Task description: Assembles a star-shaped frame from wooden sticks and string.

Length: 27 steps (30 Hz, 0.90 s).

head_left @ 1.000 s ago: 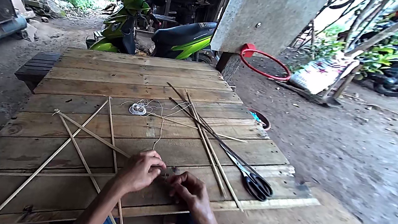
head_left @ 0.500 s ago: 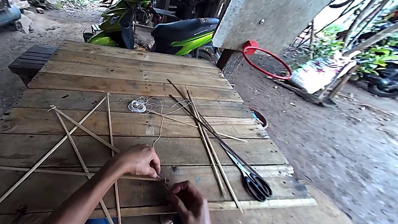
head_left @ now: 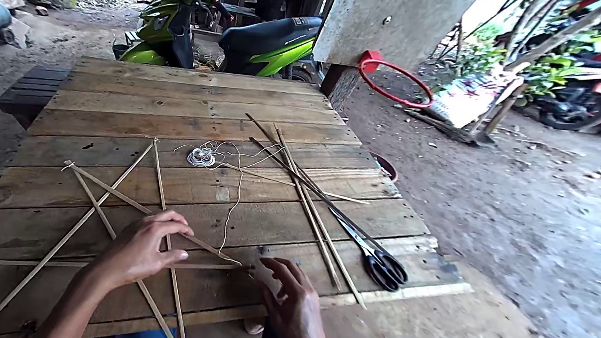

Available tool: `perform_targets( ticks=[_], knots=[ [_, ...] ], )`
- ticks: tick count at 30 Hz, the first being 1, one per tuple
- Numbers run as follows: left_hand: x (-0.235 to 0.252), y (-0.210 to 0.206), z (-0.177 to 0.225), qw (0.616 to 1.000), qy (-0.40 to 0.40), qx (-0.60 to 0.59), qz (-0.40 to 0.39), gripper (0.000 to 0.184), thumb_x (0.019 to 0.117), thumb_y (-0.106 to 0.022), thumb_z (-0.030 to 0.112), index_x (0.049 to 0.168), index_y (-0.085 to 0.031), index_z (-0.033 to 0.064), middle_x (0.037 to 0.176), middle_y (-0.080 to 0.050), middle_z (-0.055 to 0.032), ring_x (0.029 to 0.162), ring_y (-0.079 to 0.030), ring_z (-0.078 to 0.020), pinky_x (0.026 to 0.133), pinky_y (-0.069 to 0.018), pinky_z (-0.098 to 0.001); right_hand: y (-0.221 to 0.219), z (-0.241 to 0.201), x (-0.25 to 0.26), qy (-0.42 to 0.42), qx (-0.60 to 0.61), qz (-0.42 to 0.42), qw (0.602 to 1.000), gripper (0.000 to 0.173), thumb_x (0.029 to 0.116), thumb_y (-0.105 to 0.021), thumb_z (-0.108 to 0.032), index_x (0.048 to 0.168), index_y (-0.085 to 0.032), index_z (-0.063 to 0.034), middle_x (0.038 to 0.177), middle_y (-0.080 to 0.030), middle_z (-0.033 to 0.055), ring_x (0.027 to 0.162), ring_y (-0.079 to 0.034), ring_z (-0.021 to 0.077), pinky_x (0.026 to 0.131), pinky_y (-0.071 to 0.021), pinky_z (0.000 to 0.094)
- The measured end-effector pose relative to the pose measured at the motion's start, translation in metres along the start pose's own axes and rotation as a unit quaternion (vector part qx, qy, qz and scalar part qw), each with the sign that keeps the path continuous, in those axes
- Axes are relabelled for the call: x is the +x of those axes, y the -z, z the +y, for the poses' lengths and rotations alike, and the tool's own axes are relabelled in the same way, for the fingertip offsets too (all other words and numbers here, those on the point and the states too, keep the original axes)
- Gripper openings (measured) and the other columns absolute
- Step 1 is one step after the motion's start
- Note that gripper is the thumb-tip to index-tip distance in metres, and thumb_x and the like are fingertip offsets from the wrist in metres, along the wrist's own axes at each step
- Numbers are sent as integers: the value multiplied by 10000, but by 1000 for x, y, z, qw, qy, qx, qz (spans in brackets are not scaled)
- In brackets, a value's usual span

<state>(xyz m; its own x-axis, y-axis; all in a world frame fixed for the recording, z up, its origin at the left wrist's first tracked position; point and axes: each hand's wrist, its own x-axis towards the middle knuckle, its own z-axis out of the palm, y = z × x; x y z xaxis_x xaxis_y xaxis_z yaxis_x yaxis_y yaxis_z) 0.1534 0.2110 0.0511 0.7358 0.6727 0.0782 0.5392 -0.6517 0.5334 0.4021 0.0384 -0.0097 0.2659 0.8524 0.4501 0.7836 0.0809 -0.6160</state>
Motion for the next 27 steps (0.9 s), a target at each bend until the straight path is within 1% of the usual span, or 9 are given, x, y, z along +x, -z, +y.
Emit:
perform_targets(
  ticks=[2,4,7,9,10,13,17,21,27],
  knots=[
    [-8,10,-19,997,50,31,47,257,933,-719,200,1164,-762,96,1338,-638,-152,1244,-605,-340,1044,-470,-563,-4,-4,12,-8,-4,-46,999,417,818,-786,-194,1211,-736,-66,1101,-730,137,908,-706,299,710,-592,442],
    [-12,24,-47,990,98,62,83,296,926,-745,155,1214,-740,87,1424,-569,-208,1294,-564,-396,1065,-443,-605,-2,-9,18,-48,-19,-119,992,454,809,-833,-198,1228,-731,-60,1123,-721,164,993,-694,360,815,-577,530],
    [-7,40,-83,987,105,87,88,432,943,-737,160,1368,-661,131,1604,-368,-222,1417,-430,-449,1114,-375,-630,-2,-8,20,-99,-41,-155,982,250,860,-777,-156,1074,-757,-29,1002,-726,174,951,-708,364,832,-561,561],
    [-1,40,-95,989,89,110,39,510,982,-695,254,1472,-577,175,1676,-225,-212,1488,-332,-449,1163,-322,-619,2,-5,22,-121,-35,-168,978,137,902,-718,-110,994,-759,-18,956,-744,163,916,-726,340,836,-557,559],
    [3,37,-99,988,73,135,15,516,995,-667,321,1484,-565,195,1684,-213,-200,1501,-315,-440,1167,-309,-625,7,-3,24,-131,-31,-184,974,131,915,-702,-105,988,-759,-13,955,-745,162,920,-724,337,850,-550,561],
    [10,28,-106,981,53,188,-11,489,1022,-595,423,1473,-580,234,1636,-377,-109,1492,-349,-404,1125,-307,-667,25,15,35,-150,-31,-202,967,149,931,-687,-128,996,-755,-13,947,-742,156,917,-717,320,859,-546,555],
    [-4,18,-116,981,10,170,97,373,979,-685,282,1284,-708,68,1382,-634,-156,1297,-558,-421,1059,-436,-599,67,51,66,-179,-84,-132,971,180,983,-622,-110,1036,-720,32,952,-719,210,915,-702,366,856,-533,589],
    [-32,16,-97,975,46,170,132,223,950,-726,138,1124,-755,1,1185,-698,-227,1142,-644,-452,979,-499,-603,108,93,111,-205,-160,-77,963,206,1009,-581,-120,1068,-702,35,976,-706,259,949,-681,450,852,-500,662],
    [-70,-4,-90,949,45,214,226,184,943,-668,86,1069,-777,7,1061,-716,-239,995,-691,-468,844,-552,-608,127,113,149,-225,-165,-78,957,171,999,-626,-105,1076,-704,26,1063,-691,268,1005,-659,459,893,-470,673]
  ],
)
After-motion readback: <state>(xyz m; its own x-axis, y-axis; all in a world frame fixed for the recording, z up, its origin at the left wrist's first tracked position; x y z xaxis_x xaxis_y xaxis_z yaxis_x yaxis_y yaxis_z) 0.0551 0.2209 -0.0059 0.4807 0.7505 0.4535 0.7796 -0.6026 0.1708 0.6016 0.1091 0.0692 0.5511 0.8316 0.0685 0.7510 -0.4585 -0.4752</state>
